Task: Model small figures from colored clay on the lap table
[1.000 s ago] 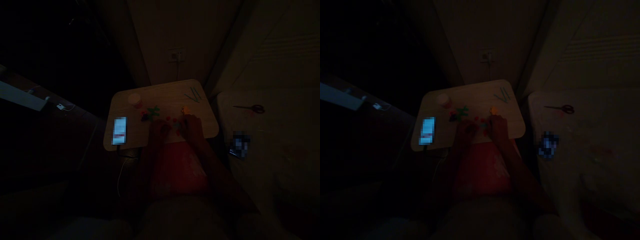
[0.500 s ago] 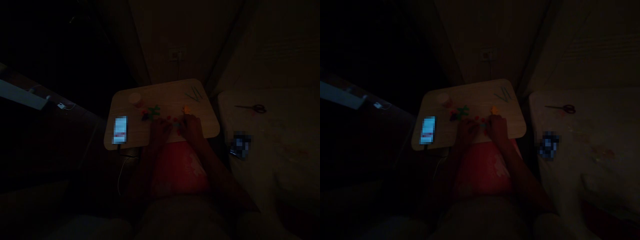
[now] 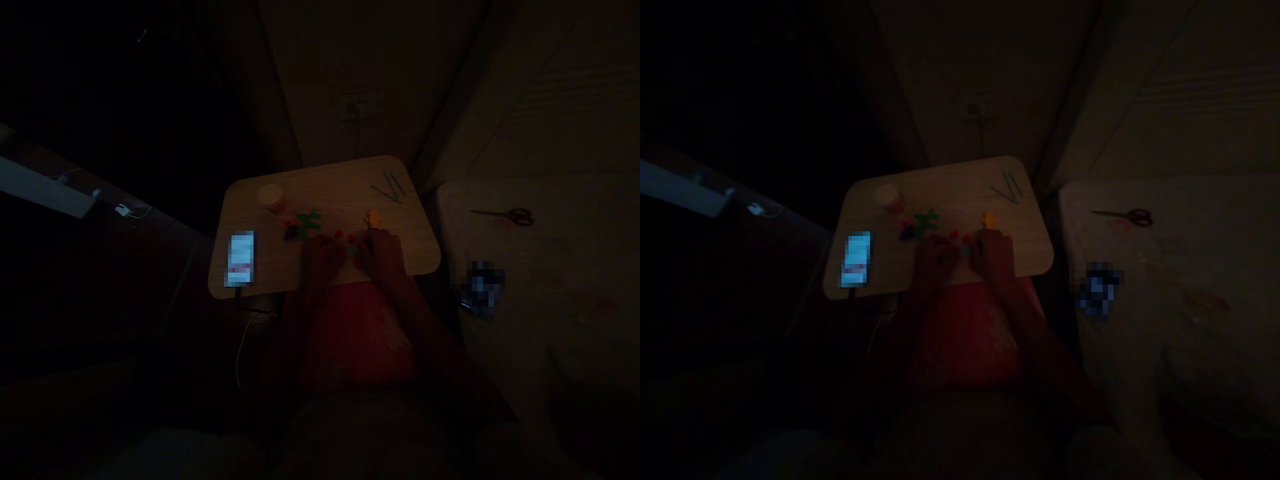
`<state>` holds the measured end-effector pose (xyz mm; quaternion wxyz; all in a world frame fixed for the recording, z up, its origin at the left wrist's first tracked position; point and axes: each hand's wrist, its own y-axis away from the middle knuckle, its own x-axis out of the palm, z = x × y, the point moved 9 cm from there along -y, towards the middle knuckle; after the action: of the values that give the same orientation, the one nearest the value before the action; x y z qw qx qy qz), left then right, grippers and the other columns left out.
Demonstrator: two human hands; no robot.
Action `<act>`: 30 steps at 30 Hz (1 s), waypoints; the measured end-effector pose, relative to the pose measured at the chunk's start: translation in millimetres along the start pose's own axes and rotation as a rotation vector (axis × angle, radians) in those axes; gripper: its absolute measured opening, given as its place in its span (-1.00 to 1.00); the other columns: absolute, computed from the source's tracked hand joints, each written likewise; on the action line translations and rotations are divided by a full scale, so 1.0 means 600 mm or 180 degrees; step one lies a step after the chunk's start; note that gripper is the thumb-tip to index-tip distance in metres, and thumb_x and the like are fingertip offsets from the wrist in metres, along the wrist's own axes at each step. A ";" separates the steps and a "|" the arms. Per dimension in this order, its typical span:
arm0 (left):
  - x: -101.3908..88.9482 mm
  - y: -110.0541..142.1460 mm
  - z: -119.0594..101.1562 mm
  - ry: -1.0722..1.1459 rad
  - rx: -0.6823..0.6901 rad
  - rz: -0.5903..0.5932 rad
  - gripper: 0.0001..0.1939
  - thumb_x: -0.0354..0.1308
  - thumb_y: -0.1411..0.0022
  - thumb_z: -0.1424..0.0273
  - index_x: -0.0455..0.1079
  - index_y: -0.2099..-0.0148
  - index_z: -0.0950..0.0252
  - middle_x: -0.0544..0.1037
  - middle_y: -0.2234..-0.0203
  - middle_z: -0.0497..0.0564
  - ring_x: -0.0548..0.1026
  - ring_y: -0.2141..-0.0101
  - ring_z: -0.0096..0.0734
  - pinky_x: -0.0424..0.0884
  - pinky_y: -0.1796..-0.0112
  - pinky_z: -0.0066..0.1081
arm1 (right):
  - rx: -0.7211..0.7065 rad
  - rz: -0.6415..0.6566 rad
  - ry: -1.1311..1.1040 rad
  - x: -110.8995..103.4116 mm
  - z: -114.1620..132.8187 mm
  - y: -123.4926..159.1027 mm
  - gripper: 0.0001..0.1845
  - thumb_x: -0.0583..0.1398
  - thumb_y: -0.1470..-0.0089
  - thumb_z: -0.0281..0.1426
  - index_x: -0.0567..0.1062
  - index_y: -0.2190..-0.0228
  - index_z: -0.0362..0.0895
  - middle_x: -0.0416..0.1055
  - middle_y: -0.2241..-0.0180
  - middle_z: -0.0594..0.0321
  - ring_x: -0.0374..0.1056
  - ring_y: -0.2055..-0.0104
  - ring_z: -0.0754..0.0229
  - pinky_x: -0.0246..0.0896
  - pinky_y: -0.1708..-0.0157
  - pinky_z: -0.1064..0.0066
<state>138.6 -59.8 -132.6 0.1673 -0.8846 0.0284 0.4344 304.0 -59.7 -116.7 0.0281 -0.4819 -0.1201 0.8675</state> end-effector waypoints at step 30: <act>-0.010 0.003 0.004 0.0021 -0.0186 -0.0180 -0.87 0.43 -0.18 0.31 0.56 0.32 0.20 0.58 0.18 0.04 0.51 0.07 -0.14 0.37 -0.08 -0.10 | 0.0076 -0.0001 -0.0069 0.001 -0.007 -0.008 -0.78 0.14 -0.29 -0.31 0.52 0.32 -0.13 0.57 0.28 0.01 0.41 0.19 -0.04 0.12 0.16 0.20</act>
<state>132.4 -61.4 -129.8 0.1535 -0.8910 -0.0087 0.4273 307.1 -54.3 -118.4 0.0327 -0.4720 -0.1100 0.8741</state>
